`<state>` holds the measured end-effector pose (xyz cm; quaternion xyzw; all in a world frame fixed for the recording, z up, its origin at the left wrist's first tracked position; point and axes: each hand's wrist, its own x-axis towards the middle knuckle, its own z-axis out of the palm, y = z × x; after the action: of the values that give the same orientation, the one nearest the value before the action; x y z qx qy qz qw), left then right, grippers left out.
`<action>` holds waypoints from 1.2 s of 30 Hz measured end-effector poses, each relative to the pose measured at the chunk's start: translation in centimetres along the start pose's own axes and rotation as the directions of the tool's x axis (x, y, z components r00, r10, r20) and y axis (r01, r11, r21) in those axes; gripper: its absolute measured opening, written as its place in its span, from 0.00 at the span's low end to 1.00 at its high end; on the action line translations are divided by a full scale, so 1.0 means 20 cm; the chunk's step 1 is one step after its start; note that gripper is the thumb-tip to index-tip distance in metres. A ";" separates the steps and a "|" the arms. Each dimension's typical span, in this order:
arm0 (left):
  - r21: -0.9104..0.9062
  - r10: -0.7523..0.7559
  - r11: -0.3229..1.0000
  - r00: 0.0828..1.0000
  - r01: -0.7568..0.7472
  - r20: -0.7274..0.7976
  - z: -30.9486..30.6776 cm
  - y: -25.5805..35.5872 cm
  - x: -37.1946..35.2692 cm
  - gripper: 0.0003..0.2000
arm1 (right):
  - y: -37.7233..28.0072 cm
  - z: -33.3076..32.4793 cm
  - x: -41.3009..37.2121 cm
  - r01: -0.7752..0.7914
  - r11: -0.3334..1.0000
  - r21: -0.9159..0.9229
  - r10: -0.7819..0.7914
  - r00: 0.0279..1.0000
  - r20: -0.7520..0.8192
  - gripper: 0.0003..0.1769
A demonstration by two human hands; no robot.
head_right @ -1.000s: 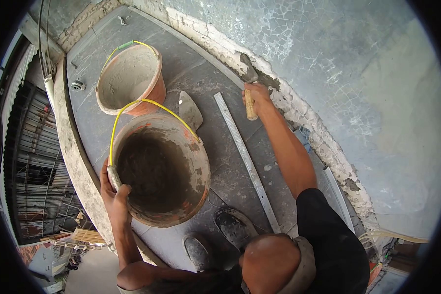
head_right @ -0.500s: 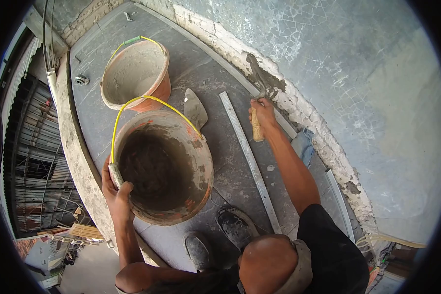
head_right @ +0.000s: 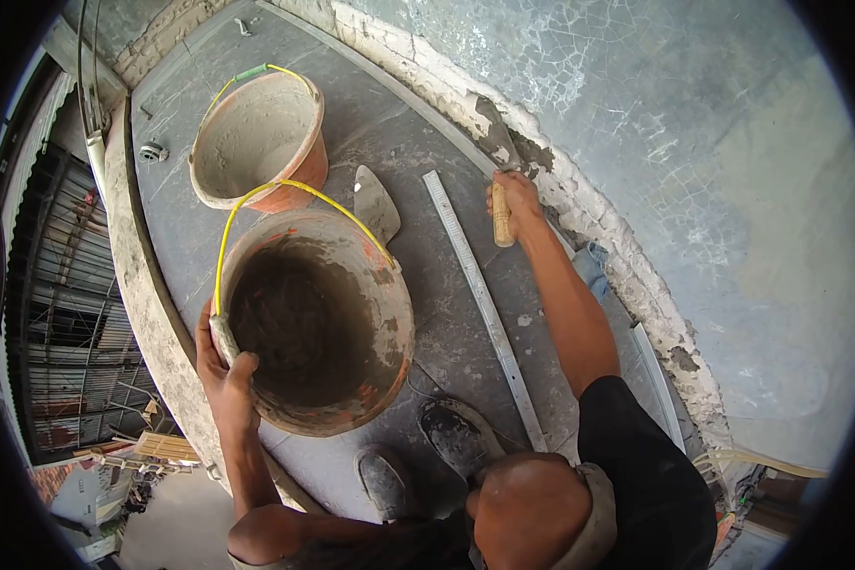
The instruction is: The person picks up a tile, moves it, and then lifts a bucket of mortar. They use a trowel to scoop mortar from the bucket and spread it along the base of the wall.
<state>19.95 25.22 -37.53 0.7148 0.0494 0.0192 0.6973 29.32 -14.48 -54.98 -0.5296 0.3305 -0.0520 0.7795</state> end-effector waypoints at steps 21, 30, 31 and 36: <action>-0.045 -0.008 0.999 0.991 0.014 0.135 -0.08 -0.02 0.07 0.36 | -0.09 0.36 -1.05 0.853 -0.276 -0.442 -0.043 0.449 0.893 0.13; -0.028 0.040 0.999 0.994 -0.037 0.106 -0.05 -0.04 -0.02 0.36 | 0.26 0.59 -1.16 0.750 -0.641 -0.165 -0.009 0.208 0.978 0.15; -0.019 0.046 0.999 0.994 -0.044 0.095 -0.05 -0.04 -0.01 0.36 | 0.26 0.60 -1.18 0.753 -0.637 -0.164 -0.007 0.207 0.978 0.14; 0.012 0.056 0.998 0.993 -0.057 0.106 -0.03 -0.03 -0.02 0.37 | 0.22 0.55 -1.14 0.853 -0.511 -0.100 0.036 0.138 0.990 0.12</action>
<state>19.55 25.78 -38.07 0.7211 -0.0077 0.0006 0.6928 16.77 5.91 -45.84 -0.9115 -0.4065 -0.0616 0.0138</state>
